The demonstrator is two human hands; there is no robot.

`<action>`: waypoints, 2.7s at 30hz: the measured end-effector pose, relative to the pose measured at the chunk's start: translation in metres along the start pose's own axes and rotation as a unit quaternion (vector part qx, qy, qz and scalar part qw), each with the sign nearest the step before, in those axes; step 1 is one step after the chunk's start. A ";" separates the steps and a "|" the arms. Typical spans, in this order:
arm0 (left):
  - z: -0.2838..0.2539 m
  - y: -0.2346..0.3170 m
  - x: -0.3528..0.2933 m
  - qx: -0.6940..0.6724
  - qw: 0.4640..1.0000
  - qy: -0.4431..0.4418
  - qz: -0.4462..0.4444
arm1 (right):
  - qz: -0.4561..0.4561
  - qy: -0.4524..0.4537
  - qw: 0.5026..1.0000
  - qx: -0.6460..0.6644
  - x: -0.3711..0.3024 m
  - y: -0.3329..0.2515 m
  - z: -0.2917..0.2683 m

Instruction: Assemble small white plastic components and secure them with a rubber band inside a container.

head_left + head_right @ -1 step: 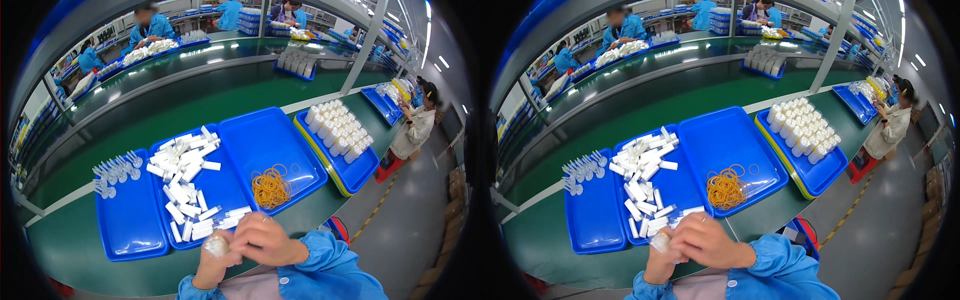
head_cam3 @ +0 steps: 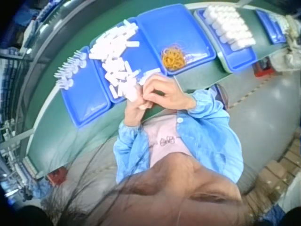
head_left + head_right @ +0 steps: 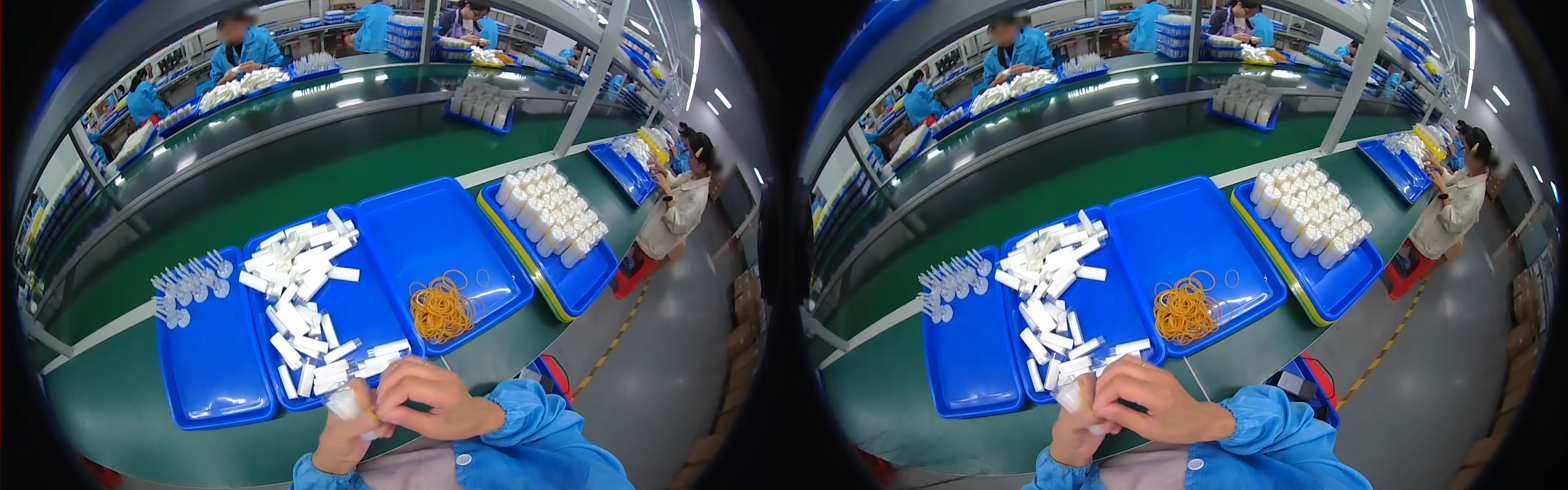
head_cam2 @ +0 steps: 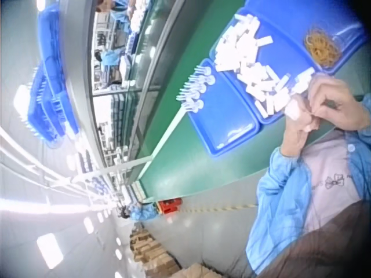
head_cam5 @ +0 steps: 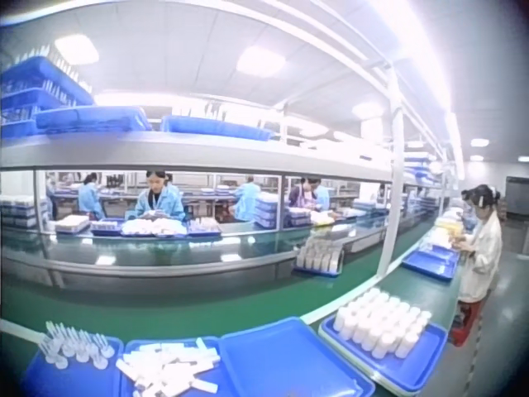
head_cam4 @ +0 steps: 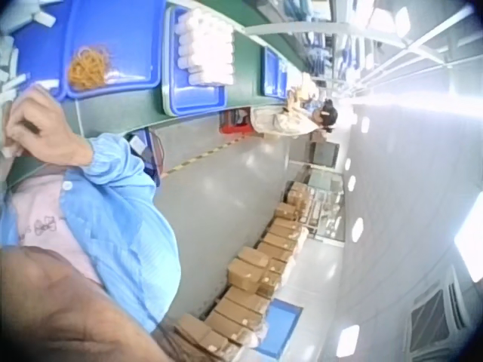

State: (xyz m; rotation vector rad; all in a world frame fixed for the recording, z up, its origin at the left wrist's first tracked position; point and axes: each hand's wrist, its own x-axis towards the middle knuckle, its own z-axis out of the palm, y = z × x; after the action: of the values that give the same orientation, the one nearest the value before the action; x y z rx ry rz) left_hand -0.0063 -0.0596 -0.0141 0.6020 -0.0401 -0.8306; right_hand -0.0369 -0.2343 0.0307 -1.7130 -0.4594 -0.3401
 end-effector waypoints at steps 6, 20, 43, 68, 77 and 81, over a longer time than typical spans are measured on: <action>0.005 0.018 -0.026 0.239 0.957 -0.163 -0.017 | 0.315 -0.058 0.730 0.604 0.016 0.012 -0.023; -0.014 0.011 -0.029 0.057 0.989 -0.076 0.112 | -0.015 -0.261 0.917 -0.300 -0.023 0.010 -0.024; 0.001 -0.010 -0.037 0.790 0.562 0.113 0.216 | 0.029 -0.163 0.965 -0.205 -0.047 0.014 0.029; -0.023 0.016 -0.035 0.516 0.816 0.136 0.223 | 0.064 0.360 0.686 -0.629 -0.071 0.054 -0.253; -0.024 0.031 -0.040 0.471 0.819 0.207 0.252 | -0.002 0.483 0.733 -0.479 -0.057 0.042 -0.227; -0.044 0.073 -0.022 0.529 0.733 0.216 0.370 | -0.049 0.420 0.808 -0.411 -0.024 0.036 -0.182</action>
State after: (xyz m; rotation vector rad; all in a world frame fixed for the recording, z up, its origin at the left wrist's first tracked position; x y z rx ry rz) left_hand 0.0399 0.0154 -0.0082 1.7140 -0.3255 0.2359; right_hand -0.0361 -0.4213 0.0229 -2.1116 0.3327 -1.4667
